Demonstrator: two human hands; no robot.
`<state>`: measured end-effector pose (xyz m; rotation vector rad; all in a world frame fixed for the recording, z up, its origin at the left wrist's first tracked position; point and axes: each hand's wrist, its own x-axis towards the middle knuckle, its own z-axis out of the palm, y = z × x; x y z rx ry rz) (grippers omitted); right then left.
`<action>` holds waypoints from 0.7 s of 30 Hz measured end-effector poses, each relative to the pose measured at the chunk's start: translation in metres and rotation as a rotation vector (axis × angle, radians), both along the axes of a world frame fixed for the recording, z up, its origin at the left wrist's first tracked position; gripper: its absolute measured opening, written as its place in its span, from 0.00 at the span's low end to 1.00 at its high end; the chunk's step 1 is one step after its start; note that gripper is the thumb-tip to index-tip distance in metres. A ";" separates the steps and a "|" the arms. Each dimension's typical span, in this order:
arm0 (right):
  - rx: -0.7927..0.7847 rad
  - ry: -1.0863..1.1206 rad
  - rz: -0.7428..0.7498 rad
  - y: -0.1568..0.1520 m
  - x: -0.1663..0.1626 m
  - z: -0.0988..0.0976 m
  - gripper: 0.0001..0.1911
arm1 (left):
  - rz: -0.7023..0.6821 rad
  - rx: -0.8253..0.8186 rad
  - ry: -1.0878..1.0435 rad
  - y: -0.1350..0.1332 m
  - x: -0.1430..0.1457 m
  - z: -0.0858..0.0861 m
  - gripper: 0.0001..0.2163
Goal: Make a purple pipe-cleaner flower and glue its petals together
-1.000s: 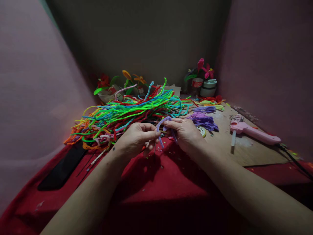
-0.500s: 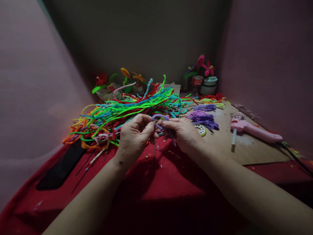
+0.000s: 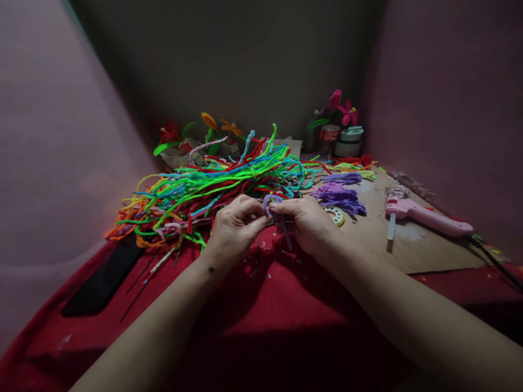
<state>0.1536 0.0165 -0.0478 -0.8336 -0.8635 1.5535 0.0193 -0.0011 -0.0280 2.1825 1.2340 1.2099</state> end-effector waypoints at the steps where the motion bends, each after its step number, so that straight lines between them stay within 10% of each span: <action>1: -0.019 0.025 0.008 0.001 0.000 0.000 0.03 | -0.009 -0.099 -0.058 0.000 0.000 0.001 0.04; 21: -0.286 0.415 0.150 -0.001 -0.003 0.001 0.09 | 0.000 -0.495 -0.351 0.001 0.013 -0.005 0.09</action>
